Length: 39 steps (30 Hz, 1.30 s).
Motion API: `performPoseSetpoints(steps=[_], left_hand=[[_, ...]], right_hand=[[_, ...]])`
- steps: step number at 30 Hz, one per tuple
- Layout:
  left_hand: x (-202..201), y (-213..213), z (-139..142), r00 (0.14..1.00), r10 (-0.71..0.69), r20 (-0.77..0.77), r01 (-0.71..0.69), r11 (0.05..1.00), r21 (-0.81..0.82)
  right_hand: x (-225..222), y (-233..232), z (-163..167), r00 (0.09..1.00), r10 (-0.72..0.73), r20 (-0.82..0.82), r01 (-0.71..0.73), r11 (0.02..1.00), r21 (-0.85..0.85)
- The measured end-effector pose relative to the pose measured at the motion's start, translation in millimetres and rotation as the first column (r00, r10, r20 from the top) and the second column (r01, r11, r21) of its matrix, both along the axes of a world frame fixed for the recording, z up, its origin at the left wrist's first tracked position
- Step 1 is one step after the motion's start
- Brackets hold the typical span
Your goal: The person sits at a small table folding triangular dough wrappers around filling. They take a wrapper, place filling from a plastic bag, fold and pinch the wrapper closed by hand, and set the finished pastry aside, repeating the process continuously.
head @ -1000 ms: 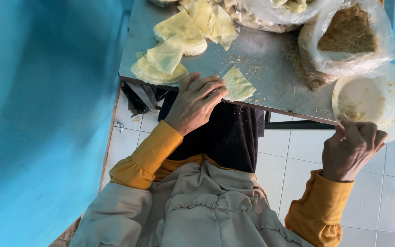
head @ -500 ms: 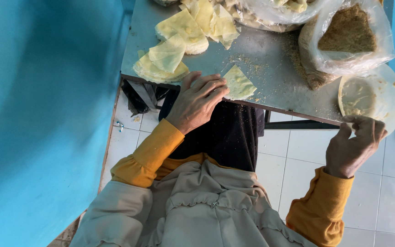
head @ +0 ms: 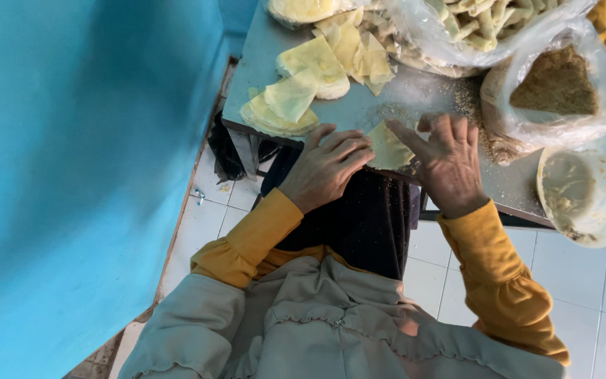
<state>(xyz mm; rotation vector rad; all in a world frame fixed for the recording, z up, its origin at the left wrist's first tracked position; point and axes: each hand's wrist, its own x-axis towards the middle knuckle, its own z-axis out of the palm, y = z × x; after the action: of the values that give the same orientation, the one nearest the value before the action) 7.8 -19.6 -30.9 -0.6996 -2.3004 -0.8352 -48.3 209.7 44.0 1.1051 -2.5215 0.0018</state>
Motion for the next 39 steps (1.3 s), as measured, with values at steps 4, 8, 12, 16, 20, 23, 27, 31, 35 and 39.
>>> performPoseSetpoints(steps=[4, 8, 12, 16, 20, 23, 27, 31, 35, 39], left_hand=[[-1, 1, -4, 1.0, 0.016, -0.01, -0.016, 1.0, -0.025], [0, 0, -8, 1.0, 0.012, -0.012, -0.013, 0.999, -0.045], [-2, 0, -7, 1.0, 0.007, -0.027, -0.008, 0.999, -0.035], [-3, 2, -5, 1.0, -0.001, -0.007, 0.0, 1.0, -0.022], [-2, 3, -8, 1.0, 0.013, -0.008, -0.013, 0.999, -0.036], [-1, 4, -10, 1.0, 0.012, -0.004, -0.012, 1.0, -0.026], [-2, 3, -11, 1.0, 0.002, -0.003, -0.002, 1.0, -0.027], [-3, 2, -9, 1.0, -0.005, -0.011, 0.004, 1.0, -0.016], [-1, 2, -7, 1.0, 0.001, -0.01, -0.001, 1.0, -0.023], [1, -1, -6, 1.0, -0.002, 0.004, 0.002, 0.999, -0.034]], right_hand=[[-3, -8, 8, 0.988, 0.064, -0.14, -0.029, 0.971, 0.238], [-11, -8, 6, 0.951, 0.181, -0.251, -0.025, 0.853, 0.522], [-22, -3, 0, 0.946, 0.139, -0.292, 0.036, 0.852, 0.522], [-19, -2, -6, 1.0, -0.002, 0.012, 0.002, 0.999, 0.041], [-1, -8, -17, 0.977, 0.04, 0.21, -0.005, 0.986, -0.164], [1, -4, -17, 0.966, 0.078, 0.246, -0.039, 0.987, -0.159], [-19, -1, -13, 0.966, 0.076, 0.246, -0.02, 0.975, -0.223], [-27, -9, -13, 0.969, 0.065, 0.24, -0.001, 0.966, -0.257], [-14, -10, -12, 0.968, 0.072, 0.24, -0.006, 0.965, -0.264], [-4, -4, -10, 0.994, -0.011, 0.113, 0.018, 0.998, -0.064]])
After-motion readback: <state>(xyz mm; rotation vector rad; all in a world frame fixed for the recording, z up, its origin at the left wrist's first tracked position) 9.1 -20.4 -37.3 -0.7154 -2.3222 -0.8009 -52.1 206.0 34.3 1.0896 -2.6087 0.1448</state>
